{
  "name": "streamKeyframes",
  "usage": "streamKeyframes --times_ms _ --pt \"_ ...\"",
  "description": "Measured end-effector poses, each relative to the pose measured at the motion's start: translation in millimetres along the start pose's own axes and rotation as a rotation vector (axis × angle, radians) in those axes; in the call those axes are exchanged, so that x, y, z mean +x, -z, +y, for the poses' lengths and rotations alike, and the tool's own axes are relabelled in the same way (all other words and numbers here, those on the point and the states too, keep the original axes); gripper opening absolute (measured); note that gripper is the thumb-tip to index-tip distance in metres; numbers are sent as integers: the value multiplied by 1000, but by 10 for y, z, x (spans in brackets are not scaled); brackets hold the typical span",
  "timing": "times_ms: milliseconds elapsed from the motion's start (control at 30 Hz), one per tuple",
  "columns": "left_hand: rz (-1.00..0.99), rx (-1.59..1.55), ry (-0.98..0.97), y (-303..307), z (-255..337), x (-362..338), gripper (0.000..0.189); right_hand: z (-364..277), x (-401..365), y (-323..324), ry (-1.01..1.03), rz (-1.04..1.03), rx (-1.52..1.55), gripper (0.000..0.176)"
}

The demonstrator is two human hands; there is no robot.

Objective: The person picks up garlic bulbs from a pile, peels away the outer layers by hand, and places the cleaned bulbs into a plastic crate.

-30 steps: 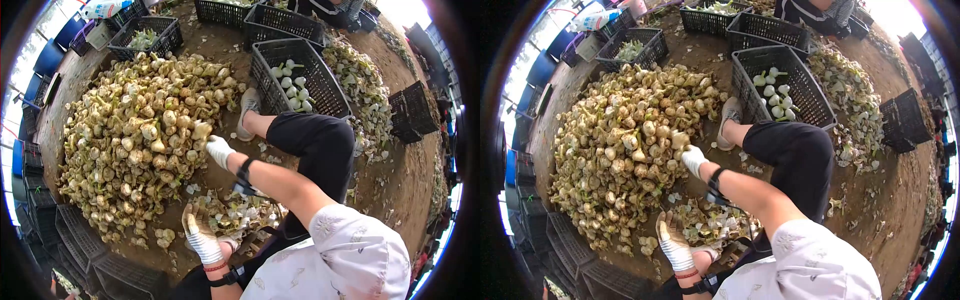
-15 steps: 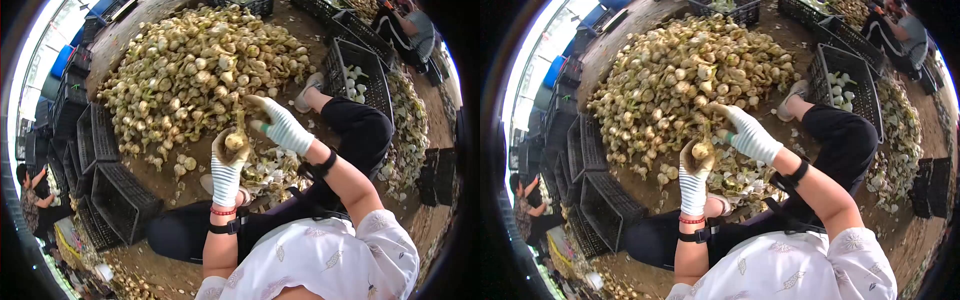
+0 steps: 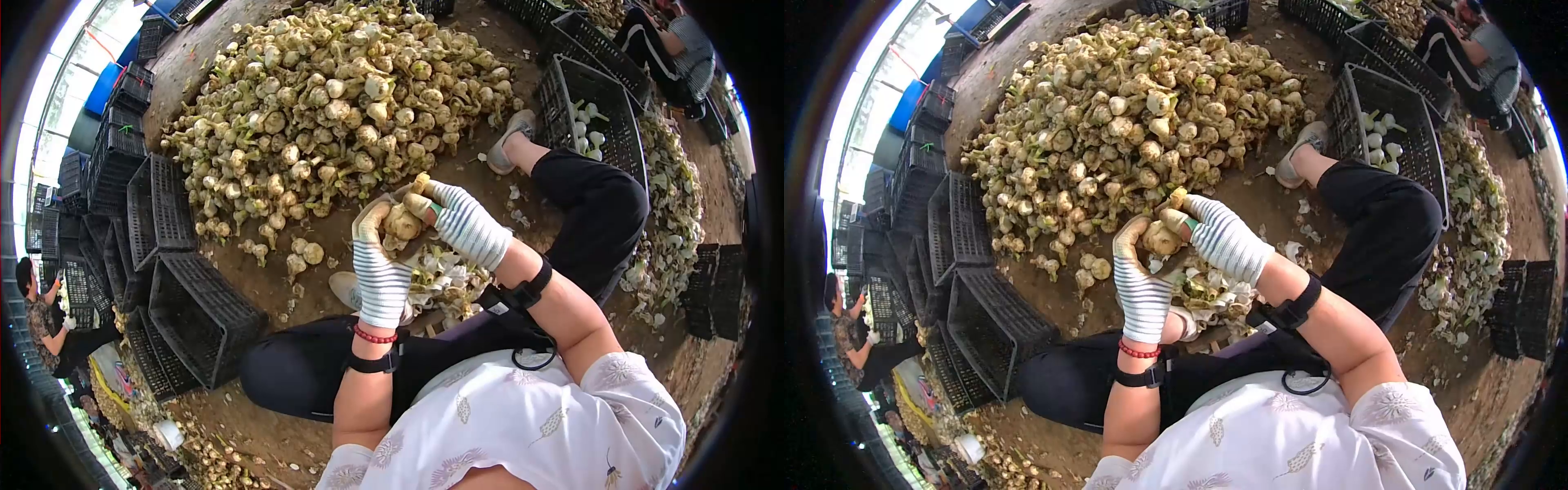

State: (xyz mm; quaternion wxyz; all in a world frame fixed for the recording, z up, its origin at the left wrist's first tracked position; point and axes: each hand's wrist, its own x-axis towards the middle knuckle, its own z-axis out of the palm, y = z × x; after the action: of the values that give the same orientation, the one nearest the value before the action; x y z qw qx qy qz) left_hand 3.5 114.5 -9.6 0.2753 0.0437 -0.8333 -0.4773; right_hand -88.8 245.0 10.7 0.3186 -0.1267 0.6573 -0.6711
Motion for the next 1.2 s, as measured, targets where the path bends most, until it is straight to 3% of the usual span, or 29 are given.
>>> streamKeyframes --times_ms 67,133,167,300,367,400,467,533,600,633,667,733,800,867,900,967,1000,1033,1100,1133,1200 --pt "-18 -37 29 -28 7 -13 73 51 -9 91 39 -14 -57 31" --pt "-16 -449 234 -58 45 -27 73 -20 -26 179 73 -93 -178 29" --pt "-42 -255 165 -66 -143 -65 73 -87 -39 224 70 -142 -194 27" --pt "-48 -298 239 -5 10 -3 72 -128 21 234 16 -160 -284 27" --pt "-103 -502 480 48 97 25 64 -95 14 224 101 -135 -308 23" --pt "-100 -499 483 48 65 13 64 -73 10 228 185 -105 -333 19" --pt "1 -852 666 34 -22 -23 51 -50 8 308 166 -136 -354 19" --pt "2 -917 740 68 117 35 45 -112 -86 316 -94 -151 -142 22" --pt "-20 -1006 906 88 134 99 45 -117 -185 305 -101 -154 -87 25" --pt "-8 -630 883 53 70 106 45 -77 -221 298 -167 -173 52 25" --pt "11 -291 608 -102 -465 -47 40 -37 -239 295 -232 -191 191 25" --pt "108 -80 393 -93 -262 26 28 38 -202 286 -263 -97 204 23" --pt "12 -106 354 -61 39 39 23 62 -264 259 -153 -15 -98 21" --pt "-50 -104 403 -46 -194 -54 22 4 -389 192 -110 -87 -126 22" --pt "44 -242 392 -58 -353 -115 19 47 -361 255 -130 -49 -98 23" --pt "51 -298 511 80 -156 -52 16 217 -220 554 -215 143 -99 23" --pt "40 -314 516 134 -114 -28 16 477 -97 790 -138 150 -250 26" --pt "11 -301 517 160 -114 -20 16 646 -15 903 -214 105 -242 29" --pt "27 -284 473 102 -79 -21 16 706 -19 899 -39 149 -730 35" --pt "45 -267 438 64 -67 -34 16 658 -98 773 222 230 -1220 37" --pt "50 -228 408 20 -18 -58 18 91 -216 462 198 138 -977 37"
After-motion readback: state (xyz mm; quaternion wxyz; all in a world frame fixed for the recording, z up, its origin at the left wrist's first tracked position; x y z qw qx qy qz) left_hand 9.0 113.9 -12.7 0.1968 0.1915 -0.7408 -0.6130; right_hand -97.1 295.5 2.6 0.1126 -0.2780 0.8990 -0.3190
